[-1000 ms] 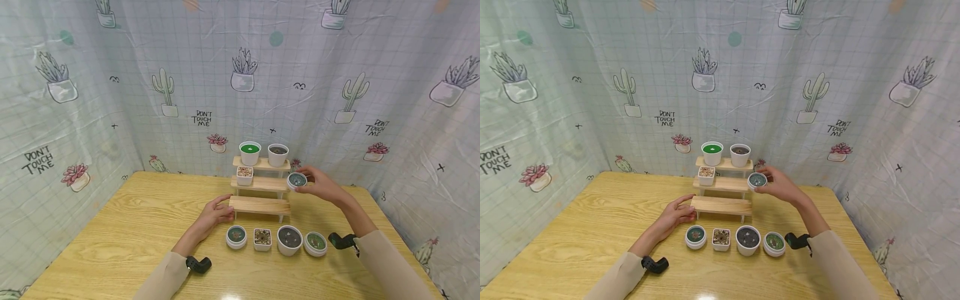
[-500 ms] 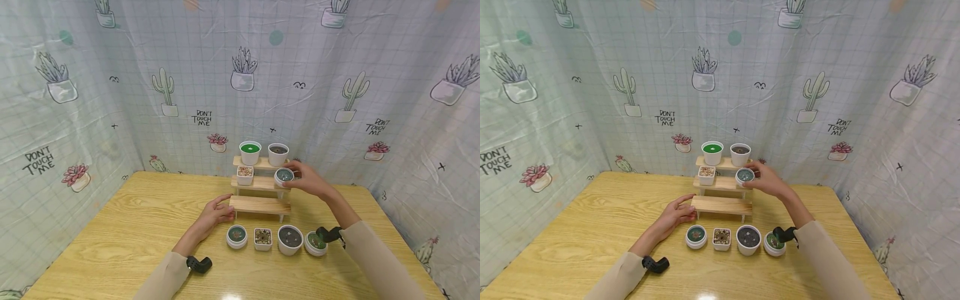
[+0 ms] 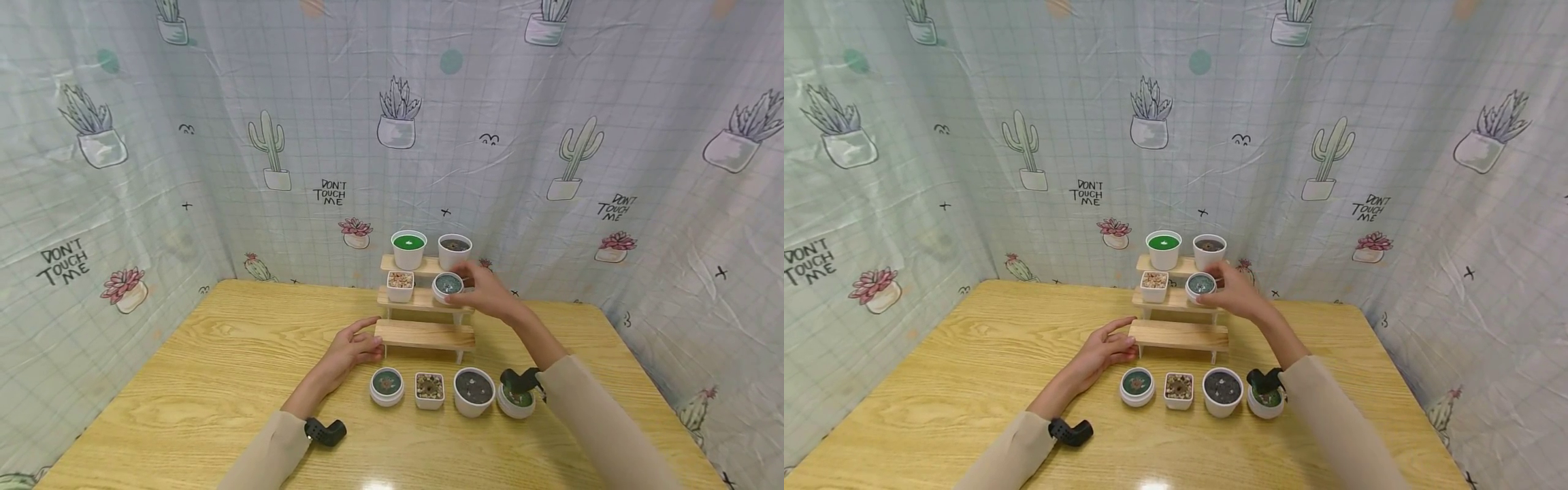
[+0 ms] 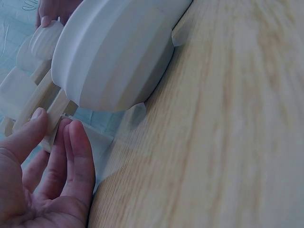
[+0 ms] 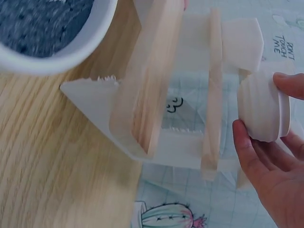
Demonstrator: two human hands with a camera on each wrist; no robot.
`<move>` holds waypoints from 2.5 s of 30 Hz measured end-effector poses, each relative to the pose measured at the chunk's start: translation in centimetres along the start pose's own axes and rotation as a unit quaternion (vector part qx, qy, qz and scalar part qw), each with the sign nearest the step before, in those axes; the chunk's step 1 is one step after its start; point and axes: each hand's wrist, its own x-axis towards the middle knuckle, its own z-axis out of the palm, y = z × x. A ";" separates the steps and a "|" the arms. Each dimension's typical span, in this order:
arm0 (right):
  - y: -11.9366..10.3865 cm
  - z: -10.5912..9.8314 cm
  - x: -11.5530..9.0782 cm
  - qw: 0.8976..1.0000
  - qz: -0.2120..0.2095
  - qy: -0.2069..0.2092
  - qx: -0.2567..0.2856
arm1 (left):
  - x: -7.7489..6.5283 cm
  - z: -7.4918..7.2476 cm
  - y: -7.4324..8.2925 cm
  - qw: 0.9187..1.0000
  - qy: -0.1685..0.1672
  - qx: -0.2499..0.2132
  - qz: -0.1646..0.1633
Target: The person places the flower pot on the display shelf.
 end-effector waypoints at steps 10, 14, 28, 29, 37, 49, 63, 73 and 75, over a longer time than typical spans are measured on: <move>-0.5 1.5 0.7 1.000 0.020 0.007 0.006 | -0.1 0.0 0.0 1.000 -0.001 0.003 0.003; -0.4 1.9 0.9 1.000 0.020 0.009 0.006 | 0.0 -0.1 0.0 1.000 -0.001 0.001 -0.002; -0.6 2.7 1.2 1.000 0.015 0.022 -0.001 | 0.1 -0.2 -0.1 1.000 -0.008 0.004 0.004; -0.6 2.8 1.3 1.000 0.015 0.022 0.002 | 0.1 -0.2 -0.1 1.000 -0.007 0.003 0.004; -0.8 3.1 1.3 1.000 0.017 0.023 -0.002 | 0.3 -0.2 -0.2 1.000 -0.007 0.003 0.006; -0.9 3.0 1.4 1.000 0.020 0.022 0.004 | 0.5 0.0 0.2 1.000 -0.012 -0.001 0.005; -0.8 3.2 1.5 0.999 0.032 0.021 0.011 | 0.2 0.0 0.3 1.000 -0.011 -0.003 0.005; -0.6 3.2 1.5 0.999 0.035 0.016 0.017 | 0.1 0.0 0.3 1.000 -0.011 0.001 0.003; -0.5 3.3 1.5 0.999 0.034 0.015 0.018 | 0.1 0.0 0.2 1.000 -0.010 0.000 0.002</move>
